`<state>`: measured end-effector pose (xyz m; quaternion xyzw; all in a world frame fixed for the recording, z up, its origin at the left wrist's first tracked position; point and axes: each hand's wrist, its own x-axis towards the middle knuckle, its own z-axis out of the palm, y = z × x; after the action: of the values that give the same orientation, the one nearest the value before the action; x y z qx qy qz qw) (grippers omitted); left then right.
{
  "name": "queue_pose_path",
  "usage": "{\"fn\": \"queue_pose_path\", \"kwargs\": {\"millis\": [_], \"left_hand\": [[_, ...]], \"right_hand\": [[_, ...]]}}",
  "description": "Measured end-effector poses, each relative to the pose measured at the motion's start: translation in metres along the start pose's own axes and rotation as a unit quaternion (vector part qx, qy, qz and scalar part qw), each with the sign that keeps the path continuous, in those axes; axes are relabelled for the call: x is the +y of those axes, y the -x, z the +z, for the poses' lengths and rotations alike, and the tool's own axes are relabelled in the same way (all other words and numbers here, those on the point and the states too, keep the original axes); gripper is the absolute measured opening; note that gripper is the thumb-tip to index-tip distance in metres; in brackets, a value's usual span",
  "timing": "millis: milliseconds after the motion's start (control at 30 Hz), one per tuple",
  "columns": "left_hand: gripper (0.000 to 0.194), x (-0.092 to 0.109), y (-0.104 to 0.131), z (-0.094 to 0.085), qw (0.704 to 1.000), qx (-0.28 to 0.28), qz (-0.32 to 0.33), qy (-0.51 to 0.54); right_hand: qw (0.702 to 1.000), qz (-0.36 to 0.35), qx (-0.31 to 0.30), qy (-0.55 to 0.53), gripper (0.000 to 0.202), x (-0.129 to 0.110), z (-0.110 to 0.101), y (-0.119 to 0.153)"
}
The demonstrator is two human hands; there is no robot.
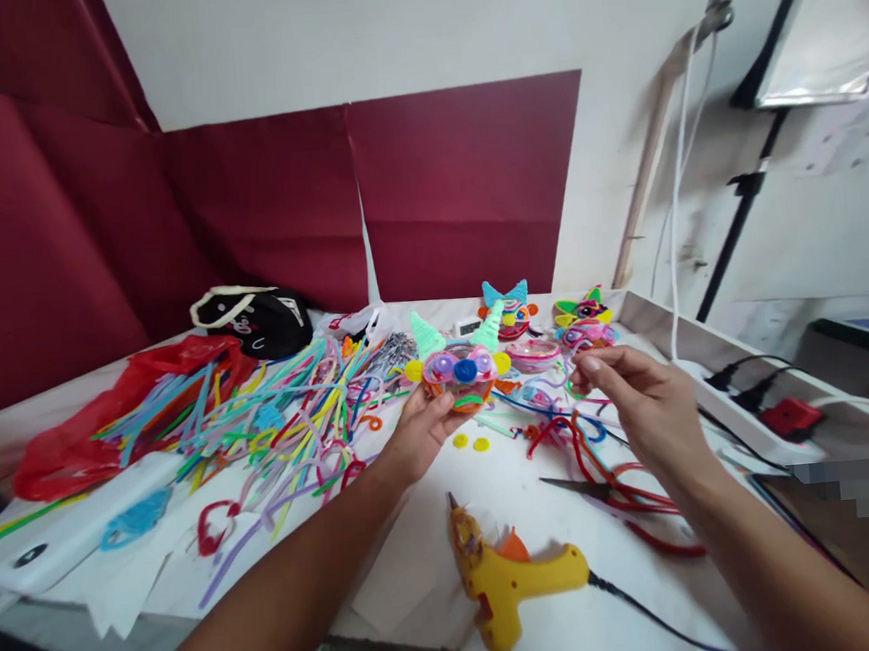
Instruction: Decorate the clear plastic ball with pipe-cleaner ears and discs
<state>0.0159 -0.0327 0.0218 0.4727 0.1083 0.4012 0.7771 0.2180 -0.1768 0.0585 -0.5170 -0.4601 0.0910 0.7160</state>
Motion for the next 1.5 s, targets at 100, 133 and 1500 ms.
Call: {"fn": "queue_pose_path", "kwargs": {"millis": [100, 133, 1500], "left_hand": [[0.036, 0.0, -0.002, -0.001, 1.0, 0.01, -0.002, 0.01], [0.036, 0.0, -0.002, -0.001, 1.0, 0.01, -0.002, 0.013], [0.039, -0.008, -0.008, -0.009, 0.996, -0.064, 0.041, 0.041]], "right_hand": [[1.0, 0.003, 0.006, 0.025, 0.028, 0.011, 0.003, 0.001], [1.0, 0.006, 0.001, 0.03, 0.029, 0.015, 0.003, 0.003], [0.944, 0.125, -0.282, 0.12, 0.043, 0.018, 0.071, 0.023]]}}
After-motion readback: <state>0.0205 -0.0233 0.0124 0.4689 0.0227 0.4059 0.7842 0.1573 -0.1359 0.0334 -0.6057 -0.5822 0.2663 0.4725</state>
